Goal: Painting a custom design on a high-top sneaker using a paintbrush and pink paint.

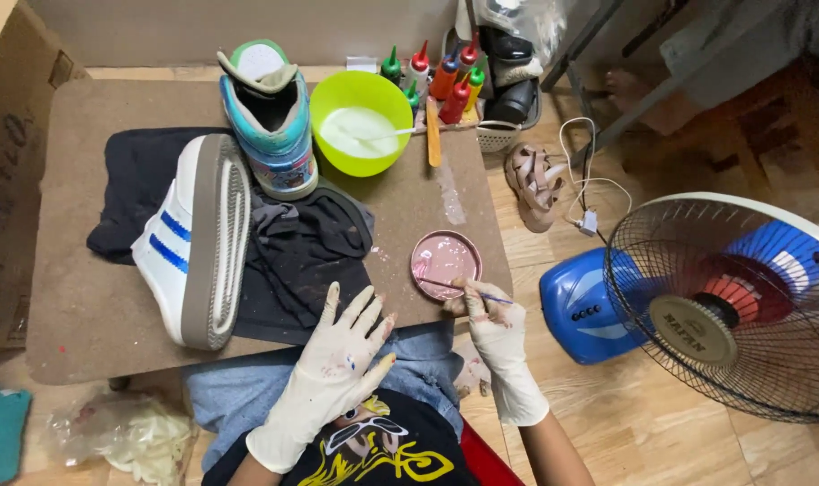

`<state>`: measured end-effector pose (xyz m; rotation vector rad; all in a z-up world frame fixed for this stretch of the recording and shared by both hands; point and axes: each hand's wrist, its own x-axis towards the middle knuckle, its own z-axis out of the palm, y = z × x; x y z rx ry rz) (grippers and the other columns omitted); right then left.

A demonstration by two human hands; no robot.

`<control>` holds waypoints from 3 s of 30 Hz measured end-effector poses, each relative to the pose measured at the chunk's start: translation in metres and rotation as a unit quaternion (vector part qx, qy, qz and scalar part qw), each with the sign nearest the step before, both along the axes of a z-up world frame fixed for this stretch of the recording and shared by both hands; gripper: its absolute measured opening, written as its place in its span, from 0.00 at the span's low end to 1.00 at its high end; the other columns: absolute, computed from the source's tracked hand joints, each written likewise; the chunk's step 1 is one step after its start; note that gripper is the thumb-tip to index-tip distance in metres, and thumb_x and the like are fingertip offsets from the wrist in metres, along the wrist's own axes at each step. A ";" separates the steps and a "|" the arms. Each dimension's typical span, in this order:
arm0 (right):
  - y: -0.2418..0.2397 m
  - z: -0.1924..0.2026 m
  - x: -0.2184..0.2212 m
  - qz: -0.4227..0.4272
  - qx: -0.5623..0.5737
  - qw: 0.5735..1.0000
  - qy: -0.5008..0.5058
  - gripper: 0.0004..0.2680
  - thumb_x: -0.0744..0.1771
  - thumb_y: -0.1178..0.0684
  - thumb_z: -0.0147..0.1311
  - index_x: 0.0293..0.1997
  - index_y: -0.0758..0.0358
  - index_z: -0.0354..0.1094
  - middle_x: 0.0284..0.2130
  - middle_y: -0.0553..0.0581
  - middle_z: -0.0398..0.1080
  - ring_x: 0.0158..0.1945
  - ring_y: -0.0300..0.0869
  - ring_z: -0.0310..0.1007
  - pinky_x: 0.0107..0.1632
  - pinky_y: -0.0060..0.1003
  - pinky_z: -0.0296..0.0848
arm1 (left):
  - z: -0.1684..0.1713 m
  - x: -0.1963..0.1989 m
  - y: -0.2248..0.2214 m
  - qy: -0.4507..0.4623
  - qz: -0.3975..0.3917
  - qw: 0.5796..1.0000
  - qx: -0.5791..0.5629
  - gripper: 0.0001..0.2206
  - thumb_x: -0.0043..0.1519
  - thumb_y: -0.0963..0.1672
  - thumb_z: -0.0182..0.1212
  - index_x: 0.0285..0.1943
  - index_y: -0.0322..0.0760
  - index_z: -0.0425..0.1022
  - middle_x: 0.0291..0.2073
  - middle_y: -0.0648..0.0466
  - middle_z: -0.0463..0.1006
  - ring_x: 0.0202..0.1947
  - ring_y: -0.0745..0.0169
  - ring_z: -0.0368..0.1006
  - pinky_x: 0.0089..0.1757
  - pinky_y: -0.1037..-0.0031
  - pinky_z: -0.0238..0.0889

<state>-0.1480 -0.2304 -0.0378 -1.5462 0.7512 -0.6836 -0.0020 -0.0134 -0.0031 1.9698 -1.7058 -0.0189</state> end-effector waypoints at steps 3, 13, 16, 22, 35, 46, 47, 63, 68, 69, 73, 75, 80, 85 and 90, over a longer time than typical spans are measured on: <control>-0.004 -0.007 0.000 -0.037 0.001 0.999 -0.016 0.09 0.69 0.61 0.54 0.52 0.75 0.71 0.29 0.62 0.78 0.31 0.40 0.79 0.36 0.27 0.78 | 0.002 0.002 0.000 0.011 0.007 1.000 -0.016 0.23 0.60 0.50 0.55 0.59 0.29 0.70 0.64 0.35 0.67 0.70 0.36 0.55 0.67 0.37 0.29; -0.014 -0.008 0.001 -0.012 0.012 0.999 -0.037 0.06 0.68 0.64 0.54 0.47 0.77 0.72 0.30 0.62 0.78 0.30 0.40 0.77 0.35 0.27 0.77 | -0.006 0.004 -0.021 -0.007 0.003 1.000 -0.001 0.25 0.59 0.51 0.56 0.59 0.29 0.72 0.58 0.34 0.70 0.68 0.34 0.56 0.66 0.33 0.30; -0.009 0.004 0.000 0.013 0.002 1.000 -0.008 0.06 0.68 0.64 0.53 0.47 0.76 0.73 0.28 0.62 0.78 0.30 0.40 0.77 0.36 0.27 0.77 | -0.007 0.005 -0.029 0.000 -0.004 1.000 0.007 0.26 0.60 0.51 0.55 0.61 0.27 0.71 0.64 0.27 0.65 0.73 0.33 0.50 0.67 0.35 0.28; -0.010 -0.008 0.007 -0.021 -0.100 0.995 -0.012 0.05 0.68 0.62 0.56 0.43 0.72 0.78 0.17 0.61 0.74 0.20 0.40 0.76 0.26 0.30 0.77 | -0.043 -0.005 -0.045 -0.069 -0.027 0.997 -0.037 0.22 0.64 0.51 0.50 0.60 0.36 0.74 0.66 0.34 0.67 0.73 0.40 0.55 0.67 0.31 0.35; -0.008 0.012 0.013 -0.031 -0.185 0.982 -0.010 0.05 0.69 0.63 0.54 0.42 0.70 0.77 0.20 0.60 0.75 0.24 0.39 0.77 0.31 0.31 0.77 | -0.057 -0.011 -0.046 -0.065 -0.064 0.991 -0.099 0.20 0.63 0.49 0.50 0.58 0.36 0.76 0.64 0.32 0.70 0.72 0.39 0.58 0.66 0.30 0.37; -0.010 0.015 0.018 -0.028 -0.206 0.978 0.009 0.05 0.70 0.59 0.54 0.40 0.63 0.78 0.18 0.56 0.75 0.22 0.36 0.75 0.29 0.28 0.73 | -0.063 -0.007 -0.041 -0.079 -0.075 0.985 -0.132 0.22 0.67 0.48 0.46 0.70 0.41 0.61 0.73 0.30 0.56 0.75 0.35 0.50 0.65 0.28 0.33; -0.009 0.015 0.017 -0.016 -0.204 0.979 0.018 0.05 0.70 0.58 0.55 0.40 0.62 0.78 0.18 0.55 0.75 0.21 0.35 0.75 0.27 0.27 0.73 | -0.064 -0.006 -0.040 -0.084 -0.073 0.985 -0.132 0.22 0.67 0.48 0.46 0.70 0.41 0.61 0.73 0.32 0.56 0.75 0.36 0.50 0.66 0.28 0.32; -0.006 0.013 0.026 -0.037 -0.272 0.960 0.061 0.05 0.71 0.56 0.53 0.43 0.59 0.78 0.28 0.58 0.78 0.32 0.48 0.79 0.44 0.38 0.74 | -0.066 -0.016 -0.035 -0.083 -0.069 0.986 -0.125 0.20 0.67 0.48 0.46 0.64 0.39 0.73 0.32 0.44 0.75 0.59 0.38 0.71 0.64 0.24 0.37; -0.012 0.007 0.015 -0.042 -0.251 0.965 0.065 0.07 0.72 0.55 0.51 0.42 0.54 0.78 0.23 0.51 0.76 0.28 0.39 0.76 0.42 0.31 0.74 | -0.064 -0.019 -0.033 -0.078 -0.070 0.985 -0.139 0.19 0.67 0.48 0.46 0.63 0.38 0.74 0.31 0.43 0.74 0.58 0.36 0.72 0.63 0.23 0.38; -0.012 0.005 0.011 -0.047 -0.228 0.970 0.064 0.07 0.72 0.55 0.51 0.42 0.54 0.78 0.19 0.49 0.74 0.25 0.35 0.74 0.40 0.28 0.73 | -0.064 -0.020 -0.032 -0.078 -0.071 0.985 -0.140 0.19 0.67 0.48 0.46 0.62 0.38 0.74 0.31 0.43 0.74 0.58 0.36 0.72 0.63 0.23 0.38; -0.003 -0.001 0.014 -0.034 -0.191 0.981 0.025 0.07 0.71 0.55 0.51 0.43 0.58 0.78 0.21 0.53 0.77 0.26 0.35 0.78 0.38 0.28 0.75 | -0.055 -0.019 -0.031 -0.091 -0.075 0.983 -0.140 0.20 0.67 0.48 0.45 0.62 0.39 0.75 0.31 0.43 0.74 0.59 0.37 0.72 0.63 0.24 0.39; -0.002 -0.002 0.020 -0.060 -0.237 0.968 0.050 0.05 0.70 0.56 0.54 0.42 0.58 0.78 0.21 0.53 0.77 0.27 0.38 0.79 0.40 0.31 0.76 | -0.053 -0.019 -0.032 -0.085 -0.079 0.982 -0.151 0.19 0.66 0.47 0.46 0.60 0.37 0.76 0.29 0.43 0.74 0.58 0.36 0.72 0.63 0.24 0.40; -0.007 0.002 0.019 -0.074 -0.213 0.973 0.043 0.07 0.72 0.56 0.50 0.43 0.57 0.77 0.18 0.51 0.75 0.26 0.35 0.76 0.40 0.29 0.74 | -0.063 -0.019 -0.030 -0.094 -0.074 0.982 -0.144 0.18 0.66 0.48 0.47 0.58 0.37 0.76 0.27 0.43 0.74 0.58 0.37 0.72 0.62 0.23 0.40; 0.002 0.002 0.012 -0.072 -0.169 0.983 0.019 0.08 0.72 0.56 0.49 0.41 0.61 0.76 0.17 0.53 0.73 0.24 0.34 0.76 0.37 0.27 0.74 | -0.058 -0.020 -0.026 -0.093 -0.062 0.985 -0.134 0.19 0.65 0.49 0.48 0.56 0.36 0.77 0.24 0.43 0.75 0.56 0.38 0.74 0.62 0.22 0.40; -0.002 -0.002 0.023 -0.056 -0.237 0.969 0.051 0.06 0.72 0.55 0.50 0.41 0.59 0.76 0.18 0.52 0.75 0.26 0.39 0.79 0.41 0.30 0.75 | -0.059 -0.020 -0.029 -0.090 -0.069 0.986 -0.120 0.18 0.64 0.48 0.49 0.55 0.35 0.79 0.23 0.41 0.77 0.55 0.38 0.75 0.63 0.23 0.39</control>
